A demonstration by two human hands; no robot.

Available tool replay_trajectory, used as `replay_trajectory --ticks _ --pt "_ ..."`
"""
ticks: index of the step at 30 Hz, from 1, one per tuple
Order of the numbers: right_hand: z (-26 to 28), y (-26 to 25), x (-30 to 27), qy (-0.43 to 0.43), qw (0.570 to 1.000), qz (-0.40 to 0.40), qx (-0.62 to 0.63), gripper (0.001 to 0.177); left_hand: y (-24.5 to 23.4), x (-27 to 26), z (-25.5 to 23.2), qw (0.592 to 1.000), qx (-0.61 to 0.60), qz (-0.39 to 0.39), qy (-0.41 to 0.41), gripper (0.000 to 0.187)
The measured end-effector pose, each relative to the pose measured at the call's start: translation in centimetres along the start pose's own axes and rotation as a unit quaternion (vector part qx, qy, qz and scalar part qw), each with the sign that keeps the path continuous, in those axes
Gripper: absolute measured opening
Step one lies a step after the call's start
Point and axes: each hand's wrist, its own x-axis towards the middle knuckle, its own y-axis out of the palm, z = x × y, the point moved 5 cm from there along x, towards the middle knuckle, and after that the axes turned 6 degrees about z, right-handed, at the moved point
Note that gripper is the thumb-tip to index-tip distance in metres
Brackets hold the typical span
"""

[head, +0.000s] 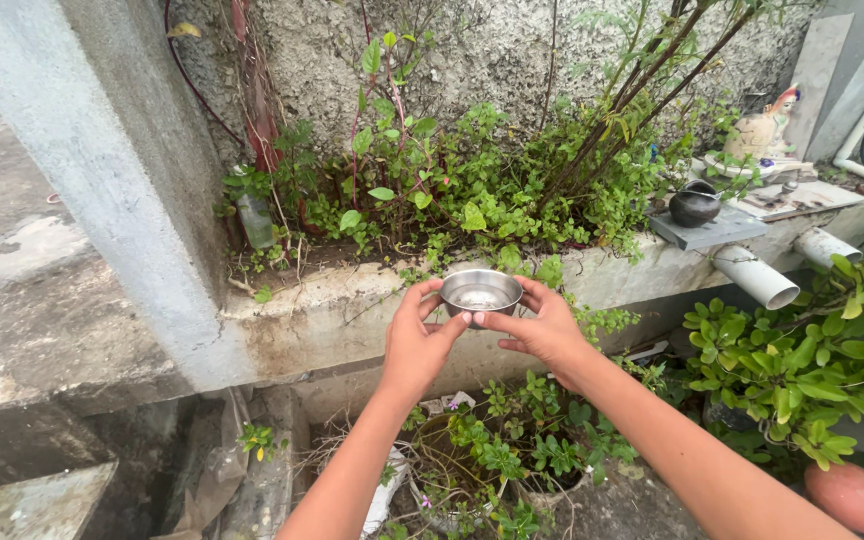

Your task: The person washes a metal bowl by dipping it into a bucket of water and rubbing the inside surface by hand. They then pour water from the bowl over nearby plants.

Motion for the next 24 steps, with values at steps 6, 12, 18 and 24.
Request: replay_trajectory --ticks 6,12,18,24 --pt "-0.2 -0.1 0.3 0.008 1.000 -0.011 0.008 0.111 0.0 -0.2 -0.9 0.999 -0.003 -0.012 -0.033 0.060" --pt "-0.2 -0.2 0.7 0.024 0.999 -0.025 -0.007 0.106 -0.2 0.0 -1.4 0.998 0.043 -0.032 -0.020 0.056" --pt "0.0 -0.2 1.5 0.019 0.999 -0.029 -0.007 0.098 -0.4 0.8 -1.7 0.997 0.054 -0.053 -0.007 0.056" --pt "-0.5 -0.7 2.6 0.028 0.999 -0.044 0.011 0.090 -0.5 1.2 -2.0 0.995 0.075 -0.058 -0.021 0.055"
